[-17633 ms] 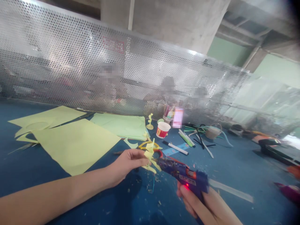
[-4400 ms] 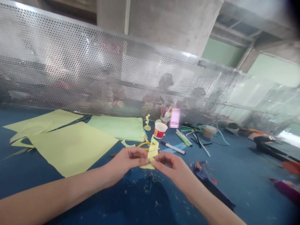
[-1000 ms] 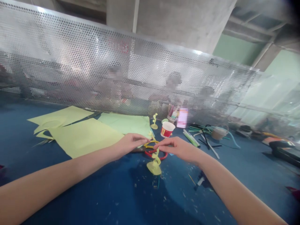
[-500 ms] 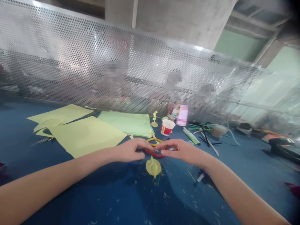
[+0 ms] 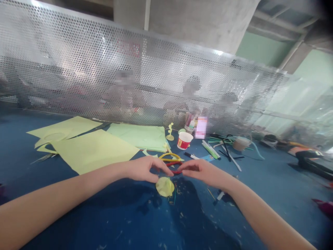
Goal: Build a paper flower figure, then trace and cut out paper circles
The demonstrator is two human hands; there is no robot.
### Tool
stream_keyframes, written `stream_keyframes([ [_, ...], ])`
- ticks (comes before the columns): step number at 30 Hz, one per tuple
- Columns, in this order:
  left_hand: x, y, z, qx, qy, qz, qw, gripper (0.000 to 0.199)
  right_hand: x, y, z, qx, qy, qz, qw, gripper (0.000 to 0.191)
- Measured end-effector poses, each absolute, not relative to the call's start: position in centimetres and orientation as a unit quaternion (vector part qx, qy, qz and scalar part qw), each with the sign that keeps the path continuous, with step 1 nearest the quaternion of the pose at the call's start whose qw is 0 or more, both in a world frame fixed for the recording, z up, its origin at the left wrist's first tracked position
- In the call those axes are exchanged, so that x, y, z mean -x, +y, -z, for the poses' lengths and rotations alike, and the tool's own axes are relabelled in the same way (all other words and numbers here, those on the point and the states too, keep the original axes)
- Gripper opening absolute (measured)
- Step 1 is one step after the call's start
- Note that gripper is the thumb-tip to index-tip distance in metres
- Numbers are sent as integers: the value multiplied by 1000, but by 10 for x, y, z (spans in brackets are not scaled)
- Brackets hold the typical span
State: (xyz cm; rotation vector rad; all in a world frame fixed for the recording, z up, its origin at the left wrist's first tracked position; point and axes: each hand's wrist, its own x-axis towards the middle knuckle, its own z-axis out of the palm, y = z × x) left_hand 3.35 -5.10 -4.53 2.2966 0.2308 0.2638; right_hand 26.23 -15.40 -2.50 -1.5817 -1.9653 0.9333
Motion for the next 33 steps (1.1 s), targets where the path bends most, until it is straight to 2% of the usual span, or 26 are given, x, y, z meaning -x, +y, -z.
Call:
stream_keyframes([
  [9, -35, -52, 63, -914, 135, -107, 367, 26, -252, -149, 58, 572, -692, -333, 289, 22],
  [20, -45, -55, 78, -917, 125, -163, 341, 11, -247, -159, 70, 579, -715, -282, 272, 14],
  [33, -47, -61, 79, -932, 123, -188, 284, 10, -244, -159, 74, 579, -714, -278, 278, 9],
])
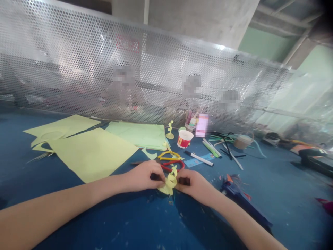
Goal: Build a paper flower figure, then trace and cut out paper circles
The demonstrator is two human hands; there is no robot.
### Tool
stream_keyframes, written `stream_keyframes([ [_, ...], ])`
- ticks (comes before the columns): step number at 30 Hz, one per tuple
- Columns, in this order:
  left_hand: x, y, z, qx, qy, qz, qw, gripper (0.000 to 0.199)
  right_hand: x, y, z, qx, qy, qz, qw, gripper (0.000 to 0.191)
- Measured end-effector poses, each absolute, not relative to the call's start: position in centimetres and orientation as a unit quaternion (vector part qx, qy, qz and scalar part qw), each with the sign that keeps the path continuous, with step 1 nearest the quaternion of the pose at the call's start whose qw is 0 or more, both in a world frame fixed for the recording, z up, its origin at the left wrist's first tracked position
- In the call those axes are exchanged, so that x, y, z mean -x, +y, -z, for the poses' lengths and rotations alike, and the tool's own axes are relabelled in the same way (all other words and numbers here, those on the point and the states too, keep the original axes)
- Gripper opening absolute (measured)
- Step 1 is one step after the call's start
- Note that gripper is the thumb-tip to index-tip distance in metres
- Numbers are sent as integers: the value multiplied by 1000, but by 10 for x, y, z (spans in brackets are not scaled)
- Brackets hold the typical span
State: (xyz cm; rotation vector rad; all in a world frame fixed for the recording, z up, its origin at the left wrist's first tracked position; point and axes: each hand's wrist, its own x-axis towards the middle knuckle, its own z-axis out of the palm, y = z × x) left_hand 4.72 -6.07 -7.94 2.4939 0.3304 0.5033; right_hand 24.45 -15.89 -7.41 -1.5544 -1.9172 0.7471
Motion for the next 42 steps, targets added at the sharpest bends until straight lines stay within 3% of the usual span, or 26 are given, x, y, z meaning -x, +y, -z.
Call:
stream_keyframes([
  [19, -44, -62, 82, -939, 90, -199, 265, 1, -245, -159, 74, 577, -726, -273, 256, 12],
  [26, -43, -63, 82, -936, 110, -202, 267, 12, -248, -159, 73, 576, -726, -270, 261, 13],
  [31, -42, -62, 81, -937, 89, -195, 277, 4, -248, -158, 71, 592, -716, -266, 255, 16],
  [42, -41, -64, 74, -929, 112, -205, 288, 3, -295, -146, 41, 724, -644, -123, 215, 17],
])
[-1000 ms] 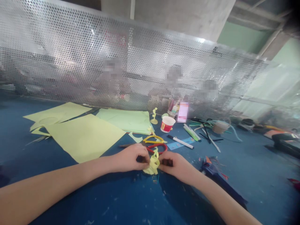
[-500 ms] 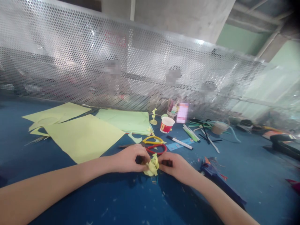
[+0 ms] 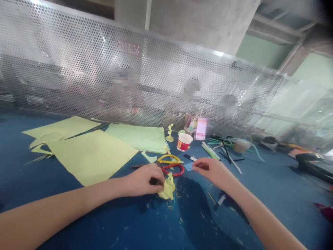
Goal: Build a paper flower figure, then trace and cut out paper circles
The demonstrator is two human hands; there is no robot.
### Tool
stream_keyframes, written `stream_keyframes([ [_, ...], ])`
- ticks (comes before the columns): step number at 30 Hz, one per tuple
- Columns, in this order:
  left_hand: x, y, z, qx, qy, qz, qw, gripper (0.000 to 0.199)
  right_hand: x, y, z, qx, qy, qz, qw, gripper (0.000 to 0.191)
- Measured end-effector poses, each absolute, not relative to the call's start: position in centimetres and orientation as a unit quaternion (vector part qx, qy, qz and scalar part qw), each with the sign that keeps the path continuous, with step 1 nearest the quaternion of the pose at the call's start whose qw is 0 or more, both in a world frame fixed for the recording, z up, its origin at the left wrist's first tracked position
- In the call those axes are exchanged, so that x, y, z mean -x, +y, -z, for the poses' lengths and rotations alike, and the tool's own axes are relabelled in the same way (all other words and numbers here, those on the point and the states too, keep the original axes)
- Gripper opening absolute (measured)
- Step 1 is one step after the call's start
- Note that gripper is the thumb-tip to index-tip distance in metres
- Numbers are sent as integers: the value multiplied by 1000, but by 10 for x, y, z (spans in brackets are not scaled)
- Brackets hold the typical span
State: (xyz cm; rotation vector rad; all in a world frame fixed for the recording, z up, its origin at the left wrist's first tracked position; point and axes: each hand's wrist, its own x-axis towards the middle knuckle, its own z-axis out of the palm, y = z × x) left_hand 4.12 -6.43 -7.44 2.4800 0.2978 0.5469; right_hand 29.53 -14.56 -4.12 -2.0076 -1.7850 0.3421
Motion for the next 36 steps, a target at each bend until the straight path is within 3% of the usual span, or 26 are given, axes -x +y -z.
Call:
stream_keyframes([
  [13, -40, -61, 70, -935, 81, -208, 276, 3, -288, -69, 21, 718, -669, -49, 184, 14],
  [22, -38, -56, 67, -928, 85, -222, 288, 5, -253, -11, 38, 643, -743, -72, 171, 17],
  [36, -50, -59, 63, -928, 88, -219, 289, 6, -246, -6, 50, 648, -747, -28, 145, 28],
])
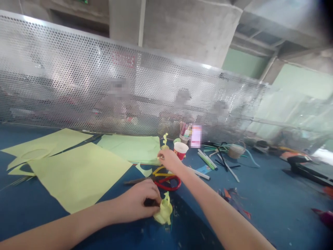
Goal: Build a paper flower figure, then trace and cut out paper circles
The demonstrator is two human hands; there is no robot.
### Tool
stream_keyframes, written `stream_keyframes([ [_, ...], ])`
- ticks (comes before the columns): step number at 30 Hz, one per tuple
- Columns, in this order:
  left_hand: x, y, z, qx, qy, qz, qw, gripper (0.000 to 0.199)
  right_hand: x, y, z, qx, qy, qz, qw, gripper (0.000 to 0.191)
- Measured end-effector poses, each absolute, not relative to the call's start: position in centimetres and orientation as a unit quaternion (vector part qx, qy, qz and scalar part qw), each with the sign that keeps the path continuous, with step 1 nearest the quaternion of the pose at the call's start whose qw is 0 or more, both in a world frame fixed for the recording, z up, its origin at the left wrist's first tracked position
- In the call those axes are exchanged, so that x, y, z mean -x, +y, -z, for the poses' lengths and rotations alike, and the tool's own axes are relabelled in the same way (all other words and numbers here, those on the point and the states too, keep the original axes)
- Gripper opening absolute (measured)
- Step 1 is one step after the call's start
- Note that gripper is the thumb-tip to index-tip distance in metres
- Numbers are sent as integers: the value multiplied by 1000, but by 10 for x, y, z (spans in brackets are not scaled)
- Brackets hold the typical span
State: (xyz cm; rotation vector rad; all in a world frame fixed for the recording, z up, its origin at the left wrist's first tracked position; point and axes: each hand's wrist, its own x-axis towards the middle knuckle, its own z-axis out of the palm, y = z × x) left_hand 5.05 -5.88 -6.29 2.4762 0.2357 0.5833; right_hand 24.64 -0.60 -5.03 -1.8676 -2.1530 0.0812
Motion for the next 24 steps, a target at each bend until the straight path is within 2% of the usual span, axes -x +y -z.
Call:
stream_keyframes([
  [5, -58, -67, 60, -926, 95, -216, 294, 5, -252, -28, 41, 670, -728, -5, 144, 27],
  [10, -62, -73, 59, -926, 104, -213, 292, 4, -270, -48, 37, 738, -666, 2, 110, 27],
  [18, -66, -71, 59, -928, 117, -193, 297, 3, -365, -47, 18, 809, -584, -26, 63, 27],
  [24, -66, -70, 59, -927, 114, -199, 298, 4, -388, -30, 37, 796, -594, -91, 78, 30],
])
